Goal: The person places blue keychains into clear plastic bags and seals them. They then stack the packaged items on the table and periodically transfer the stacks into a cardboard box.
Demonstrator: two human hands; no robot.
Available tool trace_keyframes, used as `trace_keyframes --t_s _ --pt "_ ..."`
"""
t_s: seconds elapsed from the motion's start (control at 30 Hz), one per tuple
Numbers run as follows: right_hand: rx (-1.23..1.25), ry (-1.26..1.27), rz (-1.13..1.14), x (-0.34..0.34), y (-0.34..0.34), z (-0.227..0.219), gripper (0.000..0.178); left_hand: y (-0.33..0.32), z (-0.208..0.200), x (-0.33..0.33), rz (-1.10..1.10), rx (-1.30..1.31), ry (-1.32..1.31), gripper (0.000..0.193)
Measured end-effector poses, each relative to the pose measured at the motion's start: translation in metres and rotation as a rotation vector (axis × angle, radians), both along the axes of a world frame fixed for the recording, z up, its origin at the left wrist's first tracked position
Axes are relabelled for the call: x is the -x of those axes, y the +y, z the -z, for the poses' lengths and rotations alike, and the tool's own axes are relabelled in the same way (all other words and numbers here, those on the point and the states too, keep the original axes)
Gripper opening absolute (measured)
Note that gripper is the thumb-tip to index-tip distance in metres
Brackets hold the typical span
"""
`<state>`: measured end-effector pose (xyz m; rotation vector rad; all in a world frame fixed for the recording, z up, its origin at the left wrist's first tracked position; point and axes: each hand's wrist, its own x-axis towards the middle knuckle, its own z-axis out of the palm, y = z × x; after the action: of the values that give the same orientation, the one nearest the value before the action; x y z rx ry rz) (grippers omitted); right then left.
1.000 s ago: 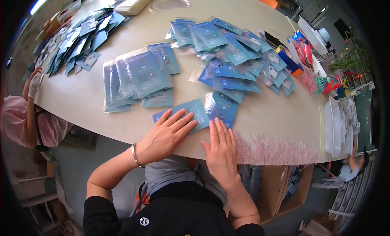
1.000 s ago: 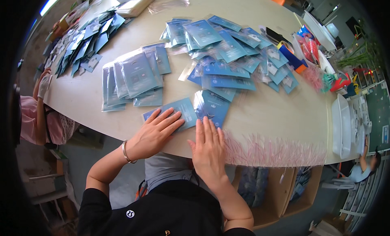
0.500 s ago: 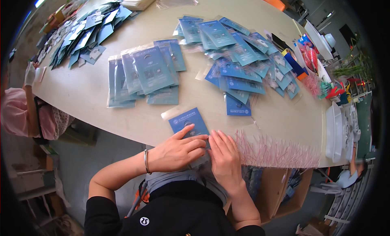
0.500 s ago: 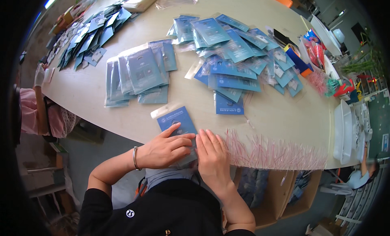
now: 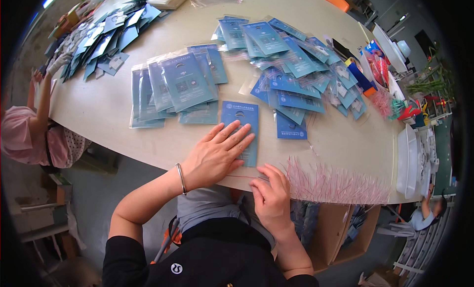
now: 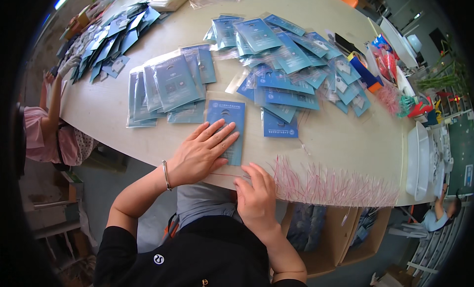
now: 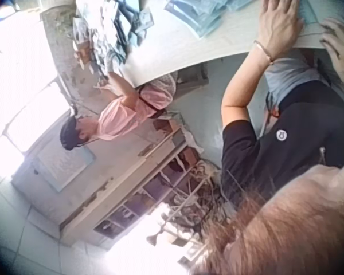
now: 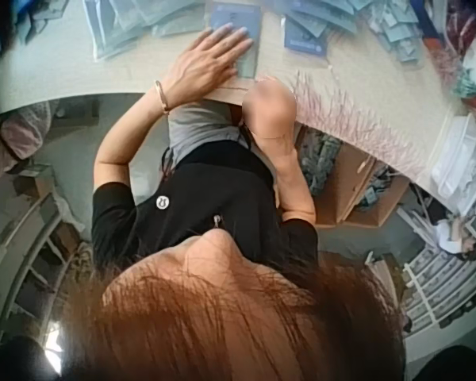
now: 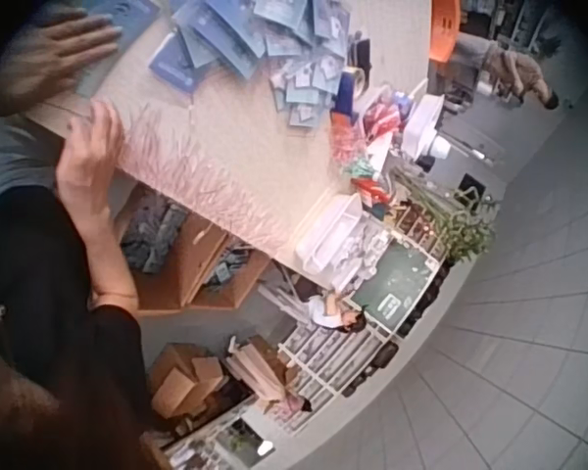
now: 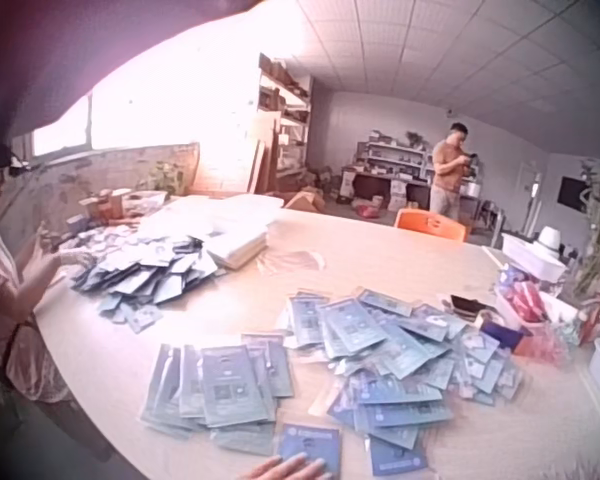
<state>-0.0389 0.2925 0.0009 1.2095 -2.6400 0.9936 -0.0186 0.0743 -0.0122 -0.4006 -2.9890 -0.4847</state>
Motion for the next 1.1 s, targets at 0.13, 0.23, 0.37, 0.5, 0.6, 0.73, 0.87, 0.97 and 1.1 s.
trace_keyframes --t_s 0.13,0.23,0.37,0.5,0.6,0.73,0.87,0.97,1.1 --pt "0.081 -0.163 0.138 0.009 0.001 -0.002 0.019 0.002 0.0 0.001 -0.014 -0.006 -0.002 0.067" --pt "0.024 -0.136 0.146 0.016 -0.005 -0.002 0.02 0.003 0.0 0.002 -0.011 -0.006 -0.005 0.067" --pt "-0.087 0.006 0.029 0.02 -0.008 -0.006 0.017 0.004 -0.002 0.001 -0.032 0.011 -0.006 0.067" --pt "-0.131 0.06 0.024 0.017 -0.011 -0.003 0.019 0.003 -0.003 0.001 -0.027 0.024 0.002 0.066" --pt "-0.108 0.036 0.028 0.015 -0.013 -0.001 0.018 0.002 -0.002 0.0 -0.028 0.014 0.01 0.066" --pt "-0.217 0.123 -0.035 0.012 -0.011 -0.002 0.013 0.004 -0.001 0.0 -0.032 -0.005 0.001 0.065" --pt "-0.247 0.019 -0.262 -0.014 -0.002 -0.013 0.011 0.006 0.0 0.004 -0.067 0.004 0.0 0.066" --pt "0.024 -0.094 -0.247 -0.027 0.0 -0.01 0.018 0.001 -0.003 0.001 -0.095 0.03 -0.027 0.065" --pt "0.077 -0.02 0.135 -0.002 0.004 0.0 0.041 0.005 -0.008 0.001 -0.093 0.042 -0.036 0.064"
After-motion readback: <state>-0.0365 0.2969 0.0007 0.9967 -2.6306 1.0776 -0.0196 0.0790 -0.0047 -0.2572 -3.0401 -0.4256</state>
